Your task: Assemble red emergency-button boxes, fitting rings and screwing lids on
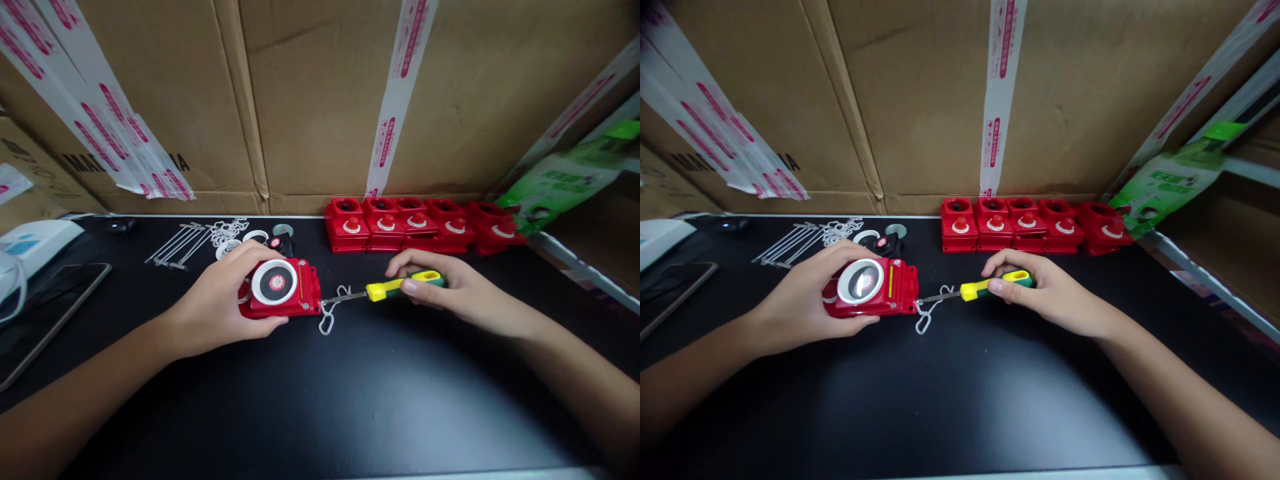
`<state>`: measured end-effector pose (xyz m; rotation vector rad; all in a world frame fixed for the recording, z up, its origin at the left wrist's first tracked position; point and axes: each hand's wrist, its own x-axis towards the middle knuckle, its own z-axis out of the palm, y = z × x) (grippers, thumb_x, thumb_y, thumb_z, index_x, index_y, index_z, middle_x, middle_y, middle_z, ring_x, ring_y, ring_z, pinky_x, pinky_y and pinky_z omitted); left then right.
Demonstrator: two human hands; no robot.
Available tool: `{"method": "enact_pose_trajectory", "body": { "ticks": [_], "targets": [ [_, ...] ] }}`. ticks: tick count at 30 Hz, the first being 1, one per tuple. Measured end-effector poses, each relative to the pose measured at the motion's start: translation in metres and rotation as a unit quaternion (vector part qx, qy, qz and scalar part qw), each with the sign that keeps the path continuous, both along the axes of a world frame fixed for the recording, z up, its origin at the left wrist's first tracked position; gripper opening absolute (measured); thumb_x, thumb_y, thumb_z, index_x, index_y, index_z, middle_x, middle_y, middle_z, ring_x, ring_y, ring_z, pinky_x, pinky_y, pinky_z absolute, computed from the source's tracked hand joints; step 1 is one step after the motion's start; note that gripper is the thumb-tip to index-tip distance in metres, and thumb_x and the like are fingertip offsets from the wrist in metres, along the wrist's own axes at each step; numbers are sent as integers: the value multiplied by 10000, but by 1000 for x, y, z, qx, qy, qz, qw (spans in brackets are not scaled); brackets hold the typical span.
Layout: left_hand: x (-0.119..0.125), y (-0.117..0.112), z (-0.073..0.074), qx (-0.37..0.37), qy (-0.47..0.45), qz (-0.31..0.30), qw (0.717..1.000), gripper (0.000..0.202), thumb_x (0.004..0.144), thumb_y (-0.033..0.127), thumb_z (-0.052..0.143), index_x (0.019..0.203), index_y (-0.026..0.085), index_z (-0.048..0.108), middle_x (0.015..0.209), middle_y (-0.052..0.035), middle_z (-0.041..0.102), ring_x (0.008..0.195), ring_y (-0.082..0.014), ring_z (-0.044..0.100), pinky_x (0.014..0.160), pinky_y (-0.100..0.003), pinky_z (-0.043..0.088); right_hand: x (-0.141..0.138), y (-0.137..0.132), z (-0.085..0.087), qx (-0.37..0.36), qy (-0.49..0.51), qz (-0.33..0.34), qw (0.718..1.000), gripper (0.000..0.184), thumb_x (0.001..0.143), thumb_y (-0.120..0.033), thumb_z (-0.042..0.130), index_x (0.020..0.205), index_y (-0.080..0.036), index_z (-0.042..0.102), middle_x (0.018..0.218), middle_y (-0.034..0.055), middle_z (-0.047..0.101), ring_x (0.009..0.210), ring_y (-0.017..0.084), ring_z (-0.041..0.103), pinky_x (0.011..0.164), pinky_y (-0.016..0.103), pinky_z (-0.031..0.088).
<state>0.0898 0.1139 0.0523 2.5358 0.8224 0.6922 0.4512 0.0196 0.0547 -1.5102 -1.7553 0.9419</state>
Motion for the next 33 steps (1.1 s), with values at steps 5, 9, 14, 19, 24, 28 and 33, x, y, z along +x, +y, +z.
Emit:
{"method": "enact_pose_trajectory", "body": {
  "ticks": [5,9,14,19,24,28,33],
  "targets": [
    [-2,1,0,17,1,2,1000,578,786,340,895,1273,259,594,1278,-65,656,1186,-292,667,1015,-408,558,4,0,2,34,-32,23,999,324,895,-504,819,982,-234,662,832,-6,659,713,149,582,657,262,456],
    [-3,0,1,34,-4,5,999,585,781,342,899,1272,264,590,1277,-58,655,1161,-281,675,994,-390,564,3,1,3,-12,-10,13,1000,352,911,-536,793,996,-220,662,761,11,714,647,156,588,620,277,443],
    [-1,-1,3,54,-13,10,998,583,779,349,889,1269,261,584,1266,-67,665,1162,-293,676,1008,-406,560,1,2,4,14,-15,-13,1000,389,905,-599,779,972,-223,702,675,1,697,589,156,581,588,284,418],
    [-1,-1,3,66,-16,14,998,571,783,366,879,1263,268,585,1265,-71,677,1168,-305,679,1017,-427,567,1,2,0,39,-48,-30,998,424,951,-648,706,895,-228,715,585,-14,618,531,149,498,534,293,348],
    [-3,0,1,54,-13,11,998,582,779,370,889,1269,272,591,1264,-69,676,1162,-300,680,1014,-427,571,1,1,-2,47,-55,-6,997,409,997,-625,652,909,-229,704,681,-10,594,607,154,507,576,287,382],
    [-3,2,1,58,-9,16,998,583,789,378,884,1278,260,589,1277,-77,671,1170,-302,675,1031,-431,562,2,-1,-2,64,-43,17,997,294,941,-496,771,1037,-255,634,828,-15,606,698,157,541,639,269,434],
    [-4,2,0,64,-9,20,998,601,789,397,881,1295,260,587,1303,-84,672,1177,-313,679,1036,-444,564,4,-3,-1,75,-55,19,996,250,938,-431,764,1035,-252,618,806,-19,583,666,155,517,612,269,413]
  ]
}}
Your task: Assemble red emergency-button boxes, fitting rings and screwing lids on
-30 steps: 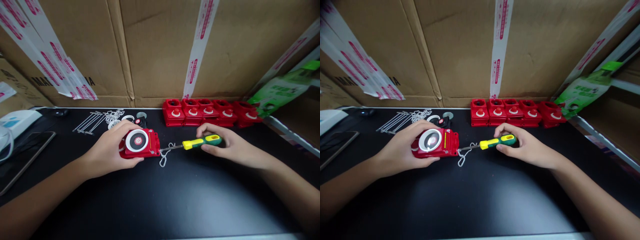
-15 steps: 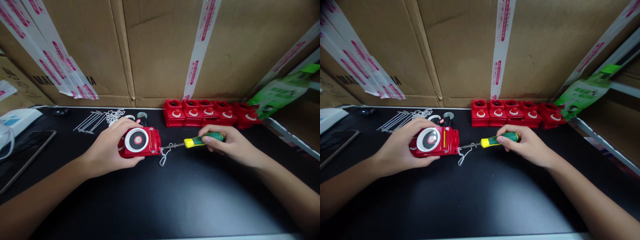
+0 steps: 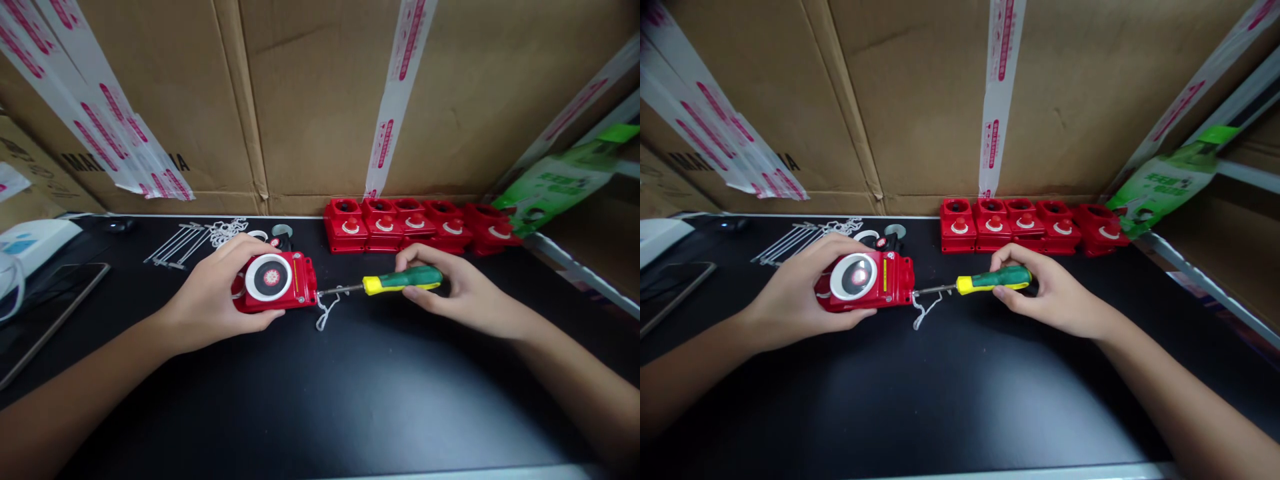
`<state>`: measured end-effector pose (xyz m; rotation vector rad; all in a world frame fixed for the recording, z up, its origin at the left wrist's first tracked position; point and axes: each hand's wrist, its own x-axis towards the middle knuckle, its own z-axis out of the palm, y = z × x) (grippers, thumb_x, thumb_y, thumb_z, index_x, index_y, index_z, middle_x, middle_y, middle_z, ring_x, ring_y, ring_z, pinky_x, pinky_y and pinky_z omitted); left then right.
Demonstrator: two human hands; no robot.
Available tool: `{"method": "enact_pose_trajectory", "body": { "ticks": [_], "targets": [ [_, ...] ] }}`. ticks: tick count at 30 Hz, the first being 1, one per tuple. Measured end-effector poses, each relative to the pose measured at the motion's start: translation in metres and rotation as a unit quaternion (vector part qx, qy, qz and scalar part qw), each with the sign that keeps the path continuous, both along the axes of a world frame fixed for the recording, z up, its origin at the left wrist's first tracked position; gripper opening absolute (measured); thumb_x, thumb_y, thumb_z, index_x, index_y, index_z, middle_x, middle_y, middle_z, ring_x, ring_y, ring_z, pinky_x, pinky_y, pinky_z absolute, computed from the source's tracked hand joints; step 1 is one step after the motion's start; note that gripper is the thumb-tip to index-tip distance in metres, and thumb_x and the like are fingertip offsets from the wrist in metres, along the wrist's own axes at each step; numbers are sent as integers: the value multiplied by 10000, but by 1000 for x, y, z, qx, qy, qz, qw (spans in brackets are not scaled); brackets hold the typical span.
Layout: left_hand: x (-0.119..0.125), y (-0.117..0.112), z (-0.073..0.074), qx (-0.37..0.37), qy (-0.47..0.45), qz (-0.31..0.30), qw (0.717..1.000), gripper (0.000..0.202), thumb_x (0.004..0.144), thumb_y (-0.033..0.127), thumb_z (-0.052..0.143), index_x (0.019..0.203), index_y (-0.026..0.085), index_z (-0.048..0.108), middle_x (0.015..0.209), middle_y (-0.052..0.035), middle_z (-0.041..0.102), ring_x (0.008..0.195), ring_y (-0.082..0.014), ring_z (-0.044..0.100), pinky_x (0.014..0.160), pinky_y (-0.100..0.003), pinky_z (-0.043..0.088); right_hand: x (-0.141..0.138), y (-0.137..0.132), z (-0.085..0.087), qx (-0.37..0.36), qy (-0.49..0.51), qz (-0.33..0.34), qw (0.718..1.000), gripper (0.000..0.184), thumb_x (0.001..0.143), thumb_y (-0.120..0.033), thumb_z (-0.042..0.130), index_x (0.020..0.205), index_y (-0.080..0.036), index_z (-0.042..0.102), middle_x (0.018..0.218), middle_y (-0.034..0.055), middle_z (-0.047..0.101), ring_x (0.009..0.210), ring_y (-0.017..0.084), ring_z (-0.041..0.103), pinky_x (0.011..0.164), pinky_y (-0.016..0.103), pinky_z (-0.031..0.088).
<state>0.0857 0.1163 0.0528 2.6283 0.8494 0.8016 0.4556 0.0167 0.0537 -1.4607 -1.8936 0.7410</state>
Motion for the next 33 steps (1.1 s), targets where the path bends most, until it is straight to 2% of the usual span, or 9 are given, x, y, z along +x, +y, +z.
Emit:
{"method": "enact_pose_trajectory", "body": {
  "ticks": [7,13,18,21,25,29,33],
  "targets": [
    [0,0,0,-3,-6,-2,1000,619,781,401,892,1300,273,580,1293,-77,673,1169,-309,678,1027,-443,573,2,2,2,15,-15,-25,999,296,955,-536,729,1012,-249,683,854,11,651,723,186,565,673,306,433],
    [0,0,0,7,-10,-10,1000,618,785,401,903,1294,258,583,1283,-78,677,1170,-304,680,1032,-433,566,2,1,-2,-28,13,-16,999,390,1023,-612,614,914,-243,681,711,-16,545,624,157,447,611,311,353],
    [-1,0,0,5,-5,-2,1000,630,785,403,909,1304,259,582,1303,-76,666,1172,-297,676,1019,-422,568,6,-1,-4,-38,51,-3,998,323,962,-541,729,1099,-275,607,999,18,623,840,196,565,726,309,443],
    [-1,0,1,12,-5,-5,1000,629,792,407,907,1305,254,576,1295,-78,666,1171,-294,675,1022,-420,565,9,-2,-3,-39,79,6,996,326,950,-487,742,1111,-279,550,1059,26,613,851,196,550,712,309,448],
    [0,0,1,18,-6,-9,1000,621,792,385,907,1300,245,579,1292,-81,670,1177,-295,676,1038,-419,557,10,-2,-3,-41,99,2,994,315,951,-479,750,1091,-265,565,959,8,558,768,167,497,644,288,418],
    [0,0,-2,23,-14,-11,1000,633,786,349,915,1315,234,588,1299,-79,667,1176,-276,676,1039,-393,551,8,-2,-7,-92,171,15,981,328,988,-508,727,1111,-266,541,784,-45,483,612,115,390,530,250,308],
    [0,-1,-2,24,-21,-13,999,605,784,336,917,1292,232,604,1266,-71,676,1163,-265,678,1023,-379,553,9,-2,-11,-109,196,33,974,348,1016,-556,684,1112,-252,542,698,-64,468,568,102,375,508,237,288]
  ]
}}
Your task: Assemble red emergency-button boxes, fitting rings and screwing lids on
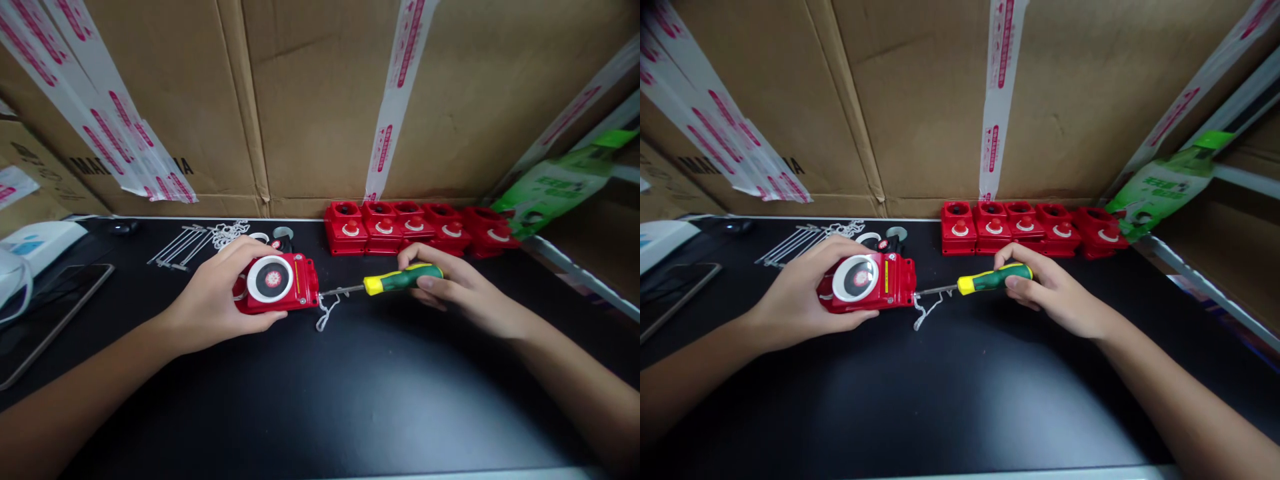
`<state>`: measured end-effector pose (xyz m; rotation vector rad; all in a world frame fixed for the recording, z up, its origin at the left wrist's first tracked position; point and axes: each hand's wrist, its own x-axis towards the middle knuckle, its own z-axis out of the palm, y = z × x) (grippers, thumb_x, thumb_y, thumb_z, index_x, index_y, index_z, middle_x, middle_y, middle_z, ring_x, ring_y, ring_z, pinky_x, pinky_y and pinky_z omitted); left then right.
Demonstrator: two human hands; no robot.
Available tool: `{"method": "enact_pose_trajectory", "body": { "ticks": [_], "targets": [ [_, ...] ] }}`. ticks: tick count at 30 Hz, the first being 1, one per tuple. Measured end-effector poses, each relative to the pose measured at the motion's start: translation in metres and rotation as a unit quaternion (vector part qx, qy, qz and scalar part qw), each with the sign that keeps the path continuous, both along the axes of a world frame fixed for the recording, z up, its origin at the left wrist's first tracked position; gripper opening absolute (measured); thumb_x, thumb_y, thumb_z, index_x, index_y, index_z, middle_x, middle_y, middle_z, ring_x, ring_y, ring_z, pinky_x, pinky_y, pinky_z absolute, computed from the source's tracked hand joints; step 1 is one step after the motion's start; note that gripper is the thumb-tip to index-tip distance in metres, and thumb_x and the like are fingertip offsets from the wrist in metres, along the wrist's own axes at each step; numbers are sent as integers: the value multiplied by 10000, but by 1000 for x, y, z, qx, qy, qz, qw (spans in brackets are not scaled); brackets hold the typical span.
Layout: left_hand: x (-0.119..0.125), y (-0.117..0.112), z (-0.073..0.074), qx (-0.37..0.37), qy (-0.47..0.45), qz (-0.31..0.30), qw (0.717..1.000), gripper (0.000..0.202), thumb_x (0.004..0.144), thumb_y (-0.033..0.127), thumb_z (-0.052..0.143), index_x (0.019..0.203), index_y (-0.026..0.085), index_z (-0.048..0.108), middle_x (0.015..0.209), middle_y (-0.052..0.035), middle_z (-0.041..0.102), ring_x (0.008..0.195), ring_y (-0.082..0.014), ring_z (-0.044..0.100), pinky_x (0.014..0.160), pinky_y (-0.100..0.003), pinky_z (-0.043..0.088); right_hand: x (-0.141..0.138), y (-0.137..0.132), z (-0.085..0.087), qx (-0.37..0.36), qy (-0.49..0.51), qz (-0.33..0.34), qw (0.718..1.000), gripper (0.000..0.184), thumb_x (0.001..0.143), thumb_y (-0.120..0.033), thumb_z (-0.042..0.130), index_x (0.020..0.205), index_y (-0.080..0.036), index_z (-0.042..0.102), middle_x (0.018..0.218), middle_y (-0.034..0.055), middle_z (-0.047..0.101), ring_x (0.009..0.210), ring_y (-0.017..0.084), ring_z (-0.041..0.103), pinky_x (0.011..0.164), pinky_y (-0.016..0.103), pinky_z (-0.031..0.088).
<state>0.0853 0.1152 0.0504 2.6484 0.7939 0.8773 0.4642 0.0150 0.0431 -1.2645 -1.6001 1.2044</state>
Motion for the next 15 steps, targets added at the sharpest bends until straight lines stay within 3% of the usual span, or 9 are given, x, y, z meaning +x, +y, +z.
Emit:
{"method": "enact_pose_trajectory", "body": {
  "ticks": [5,10,15],
  "targets": [
    [1,-2,2,11,-18,-10,1000,611,764,301,933,1282,237,615,1231,-59,685,1140,-253,687,1003,-371,565,2,2,-1,-12,-23,-17,1000,395,1041,-628,600,1090,-238,565,585,-77,447,486,96,344,434,224,234],
    [0,-5,3,71,-42,-12,997,616,776,298,930,1302,242,614,1222,-80,709,1133,-279,704,994,-411,584,-1,2,3,-25,-27,-46,998,436,1017,-672,616,1055,-238,584,551,-97,378,456,85,286,406,216,190],
    [-1,-4,4,91,-35,-6,995,597,804,314,906,1314,241,603,1217,-90,712,1113,-287,705,981,-438,601,-4,3,9,15,-91,-42,995,396,981,-620,700,1048,-239,619,674,-51,491,548,105,418,482,226,302]
  ]
}}
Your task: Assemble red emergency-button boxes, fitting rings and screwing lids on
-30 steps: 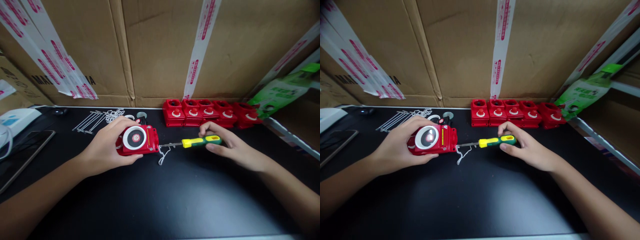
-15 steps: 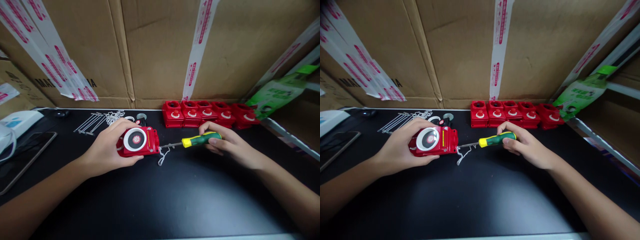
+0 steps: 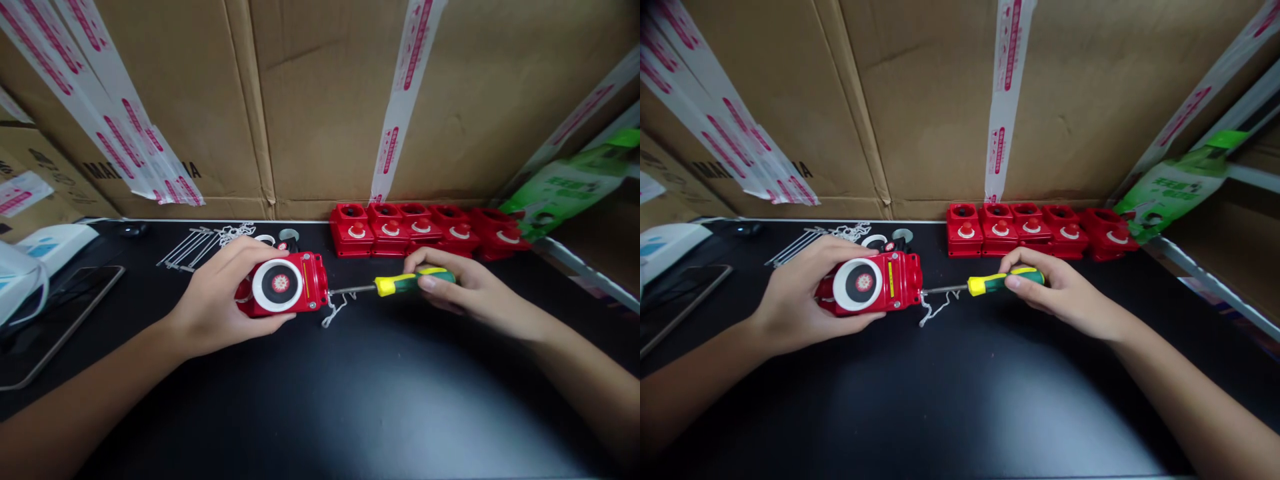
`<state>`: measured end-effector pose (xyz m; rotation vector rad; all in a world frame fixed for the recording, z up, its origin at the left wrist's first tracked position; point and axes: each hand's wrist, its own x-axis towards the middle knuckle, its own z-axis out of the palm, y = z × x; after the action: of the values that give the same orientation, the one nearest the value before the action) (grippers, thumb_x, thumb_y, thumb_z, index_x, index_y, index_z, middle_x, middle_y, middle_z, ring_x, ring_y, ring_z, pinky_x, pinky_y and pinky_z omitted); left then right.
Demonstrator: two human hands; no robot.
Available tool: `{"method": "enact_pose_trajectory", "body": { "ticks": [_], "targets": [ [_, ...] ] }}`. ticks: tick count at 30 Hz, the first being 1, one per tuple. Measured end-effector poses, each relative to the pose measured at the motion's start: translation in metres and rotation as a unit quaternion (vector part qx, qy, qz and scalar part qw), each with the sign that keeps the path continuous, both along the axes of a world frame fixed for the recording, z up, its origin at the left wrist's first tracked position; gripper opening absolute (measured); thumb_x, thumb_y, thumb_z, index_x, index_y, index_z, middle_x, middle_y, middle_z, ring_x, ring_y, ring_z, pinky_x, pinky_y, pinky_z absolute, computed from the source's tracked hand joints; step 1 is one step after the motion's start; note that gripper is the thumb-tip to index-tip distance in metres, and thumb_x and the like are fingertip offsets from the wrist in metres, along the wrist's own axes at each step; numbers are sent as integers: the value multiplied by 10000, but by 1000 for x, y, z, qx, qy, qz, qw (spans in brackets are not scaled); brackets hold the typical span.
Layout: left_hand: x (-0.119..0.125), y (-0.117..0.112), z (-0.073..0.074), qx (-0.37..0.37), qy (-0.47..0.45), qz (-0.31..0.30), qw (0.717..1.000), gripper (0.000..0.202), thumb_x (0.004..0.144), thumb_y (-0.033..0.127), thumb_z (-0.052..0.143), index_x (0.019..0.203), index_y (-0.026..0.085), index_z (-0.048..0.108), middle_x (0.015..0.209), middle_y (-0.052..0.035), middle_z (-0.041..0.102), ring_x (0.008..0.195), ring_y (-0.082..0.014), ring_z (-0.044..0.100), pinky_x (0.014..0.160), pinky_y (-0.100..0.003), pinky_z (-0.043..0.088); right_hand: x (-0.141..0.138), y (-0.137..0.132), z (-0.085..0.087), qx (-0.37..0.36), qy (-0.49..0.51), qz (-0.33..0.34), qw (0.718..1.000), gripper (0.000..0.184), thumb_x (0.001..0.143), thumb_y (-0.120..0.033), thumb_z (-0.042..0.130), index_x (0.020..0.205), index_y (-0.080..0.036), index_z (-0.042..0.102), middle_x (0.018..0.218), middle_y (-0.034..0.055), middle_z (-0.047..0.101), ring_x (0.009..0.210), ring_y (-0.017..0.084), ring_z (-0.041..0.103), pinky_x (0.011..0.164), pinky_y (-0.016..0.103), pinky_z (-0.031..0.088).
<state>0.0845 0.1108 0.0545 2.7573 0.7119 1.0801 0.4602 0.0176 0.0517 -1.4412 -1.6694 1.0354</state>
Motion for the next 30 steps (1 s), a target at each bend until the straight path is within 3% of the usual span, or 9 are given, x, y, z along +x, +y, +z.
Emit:
{"method": "enact_pose_trajectory", "body": {
  "ticks": [3,6,12,17,21,23,27,30],
  "targets": [
    [0,1,0,-6,5,9,1000,590,808,319,897,1314,242,603,1217,-86,709,1108,-284,707,974,-428,606,2,0,3,71,-71,1,995,320,955,-529,758,1039,-249,631,833,-15,571,693,133,512,621,246,410],
    [0,0,0,-12,6,15,1000,590,806,309,893,1317,239,604,1220,-82,707,1110,-279,708,972,-411,606,4,1,3,92,-99,11,991,289,959,-508,743,1049,-256,633,888,-4,588,750,156,540,675,265,436],
    [1,0,-1,-16,12,13,1000,597,790,301,907,1301,243,604,1208,-72,711,1106,-277,718,981,-403,602,4,2,0,35,-69,1,997,343,969,-558,723,1052,-243,615,747,-27,589,630,146,536,598,267,405],
    [2,-1,-2,-13,18,9,1000,595,801,315,899,1309,254,595,1224,-76,708,1113,-282,719,990,-422,606,3,4,-3,40,-56,-15,998,395,987,-615,687,1029,-226,628,653,-44,566,563,130,498,562,265,366],
    [2,-3,-1,-9,25,11,1000,588,813,315,882,1318,258,585,1235,-81,710,1117,-289,720,983,-436,615,1,2,-3,40,-85,-12,995,457,1057,-643,554,915,-216,630,637,-31,541,565,128,460,549,273,342],
    [2,-3,0,-5,32,15,999,579,819,313,871,1320,259,585,1235,-82,713,1116,-294,723,981,-441,618,0,1,-3,34,-75,-9,997,461,1074,-647,510,947,-221,633,677,-29,530,581,130,454,550,269,347],
    [2,-3,2,1,35,26,999,557,818,309,863,1301,263,589,1214,-84,718,1101,-303,729,970,-450,623,2,-2,-3,43,-72,9,996,345,998,-571,693,1114,-263,589,855,-19,569,720,153,533,657,260,432],
    [2,-2,2,0,33,31,999,566,806,301,869,1296,263,588,1211,-86,716,1100,-307,729,962,-446,626,4,-1,-3,57,-108,21,992,322,961,-497,754,1087,-266,569,863,-17,562,736,164,528,677,265,442]
  ]
}}
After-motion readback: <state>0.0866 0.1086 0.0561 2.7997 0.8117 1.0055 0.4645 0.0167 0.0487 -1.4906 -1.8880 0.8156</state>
